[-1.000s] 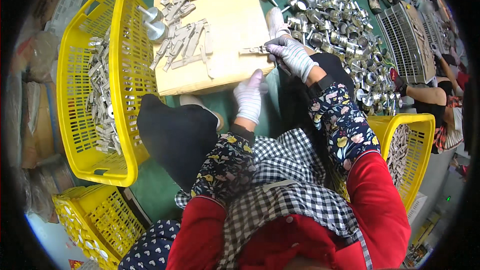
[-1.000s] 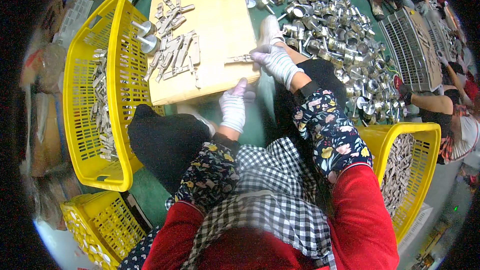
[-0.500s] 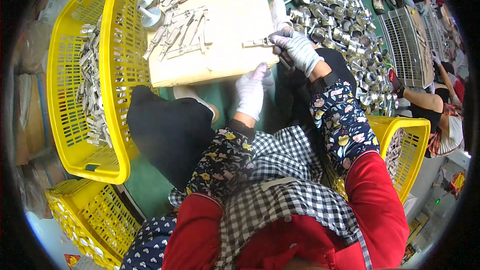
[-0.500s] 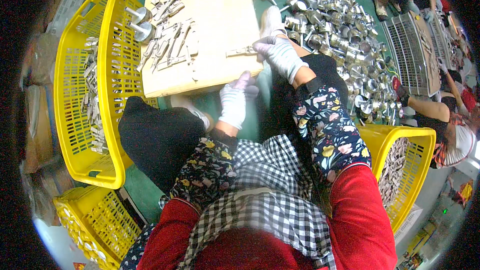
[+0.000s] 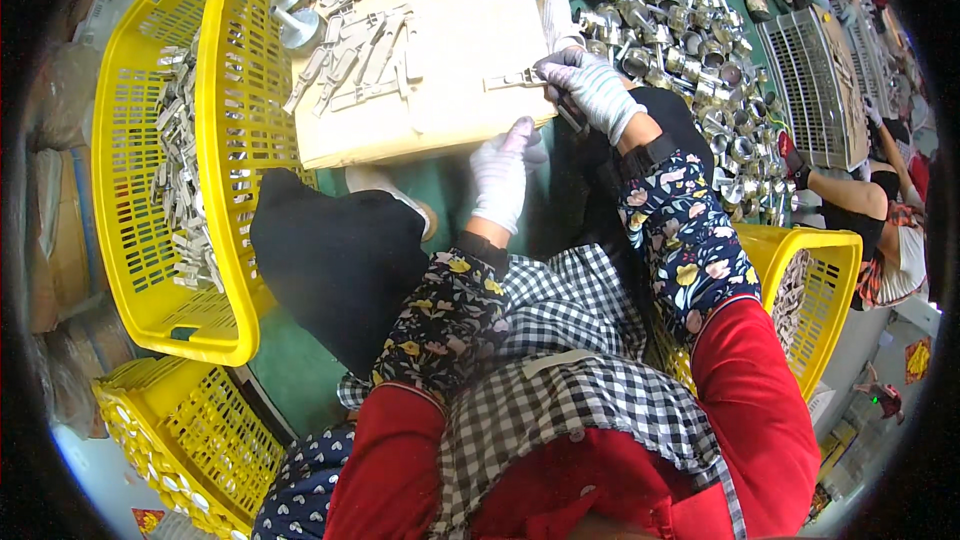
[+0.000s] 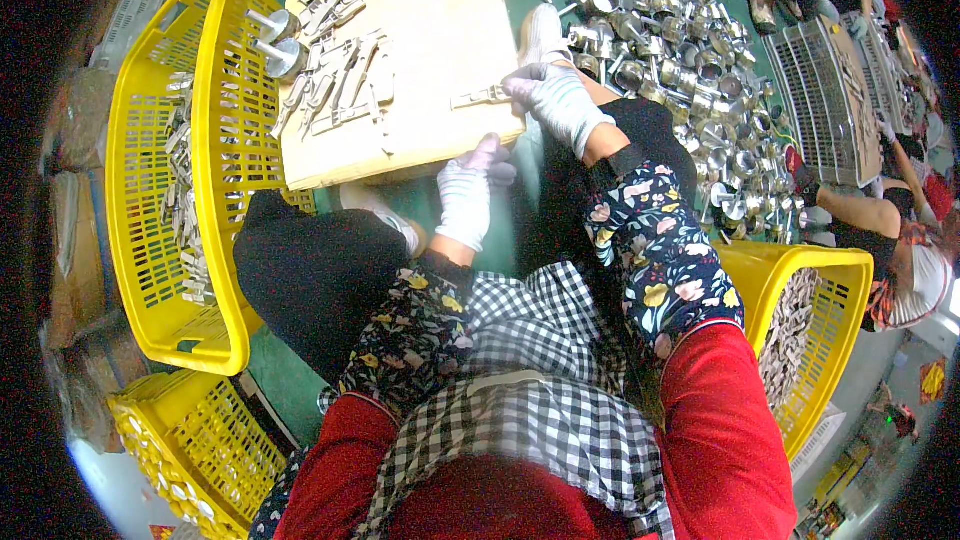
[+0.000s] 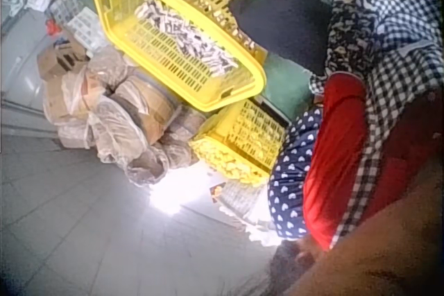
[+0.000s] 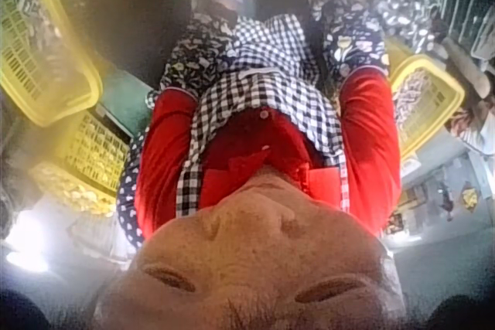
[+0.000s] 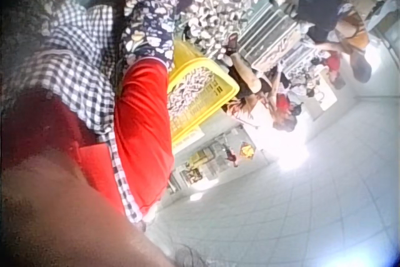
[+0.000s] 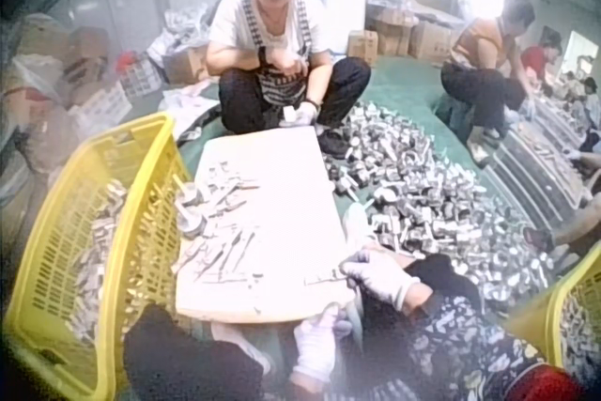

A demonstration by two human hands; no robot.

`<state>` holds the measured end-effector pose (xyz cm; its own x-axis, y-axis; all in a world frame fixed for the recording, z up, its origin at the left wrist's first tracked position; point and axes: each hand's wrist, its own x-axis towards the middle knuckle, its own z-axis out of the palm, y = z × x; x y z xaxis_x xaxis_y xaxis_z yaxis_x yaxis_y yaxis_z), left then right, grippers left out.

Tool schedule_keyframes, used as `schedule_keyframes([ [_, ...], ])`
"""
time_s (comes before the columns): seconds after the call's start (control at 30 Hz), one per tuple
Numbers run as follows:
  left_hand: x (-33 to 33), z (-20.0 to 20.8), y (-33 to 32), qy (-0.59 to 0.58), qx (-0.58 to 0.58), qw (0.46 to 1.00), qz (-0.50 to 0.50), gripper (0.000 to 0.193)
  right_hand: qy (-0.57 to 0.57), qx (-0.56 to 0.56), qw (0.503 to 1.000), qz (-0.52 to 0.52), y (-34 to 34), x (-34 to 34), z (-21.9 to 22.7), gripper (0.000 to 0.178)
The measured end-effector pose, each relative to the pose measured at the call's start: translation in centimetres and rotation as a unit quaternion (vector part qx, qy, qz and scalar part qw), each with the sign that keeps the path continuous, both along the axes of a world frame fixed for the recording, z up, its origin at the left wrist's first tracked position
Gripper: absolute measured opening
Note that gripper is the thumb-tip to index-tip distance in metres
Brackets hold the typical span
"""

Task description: Assembling and sorting small metal hinge-like components on a workspace.

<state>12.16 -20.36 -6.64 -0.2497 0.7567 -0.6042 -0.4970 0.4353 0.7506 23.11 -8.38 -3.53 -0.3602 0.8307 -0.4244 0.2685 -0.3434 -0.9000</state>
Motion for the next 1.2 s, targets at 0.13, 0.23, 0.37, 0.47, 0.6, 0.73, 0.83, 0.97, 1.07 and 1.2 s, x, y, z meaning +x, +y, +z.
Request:
schedule_keyframes([
  [0.13,0.1,0.7,0.1,0.005,-0.013,1.000,-0.004,0.031,-0.024,0.036,0.999,0.007,0.2,0.2,-0.3,0.021],
  [0.23,0.0,0.6,0.0,0.008,-0.012,1.000,0.000,0.031,-0.043,0.096,0.994,0.013,0.0,0.1,-0.8,0.020],
  [0.37,-0.2,-0.2,-0.1,0.016,-0.008,1.000,-0.006,0.038,-0.078,0.136,0.987,0.026,0.0,-0.1,-0.6,0.017],
  [0.47,0.1,-0.1,0.0,0.020,-0.009,1.000,-0.011,0.038,-0.118,0.192,0.973,0.040,0.5,0.4,-1.6,0.015],
  [0.6,0.3,-0.2,0.1,0.021,-0.007,1.000,-0.003,0.039,-0.198,0.211,0.956,0.047,0.9,0.6,-2.2,0.017],
  [0.73,0.2,-0.1,0.1,0.016,0.001,1.000,0.003,0.039,-0.254,0.200,0.945,0.046,0.5,0.1,-1.1,0.023],
  [0.83,0.3,-0.8,0.1,-0.002,0.015,1.000,0.008,0.038,-0.258,0.208,0.943,0.041,0.5,0.2,-1.2,0.025],
  [0.97,0.2,-0.5,0.3,-0.018,0.011,1.000,0.014,0.034,-0.331,0.237,0.912,0.060,0.4,0.5,-0.1,0.036],
  [1.07,-0.6,-0.4,0.0,-0.016,0.006,1.000,0.012,0.030,-0.410,0.266,0.869,0.081,-0.4,-0.6,3.6,0.044],
  [1.2,0.6,-4.4,1.0,-0.004,0.043,0.999,0.015,0.024,-0.338,0.512,0.782,0.111,-1.5,-4.3,4.9,0.030],
])
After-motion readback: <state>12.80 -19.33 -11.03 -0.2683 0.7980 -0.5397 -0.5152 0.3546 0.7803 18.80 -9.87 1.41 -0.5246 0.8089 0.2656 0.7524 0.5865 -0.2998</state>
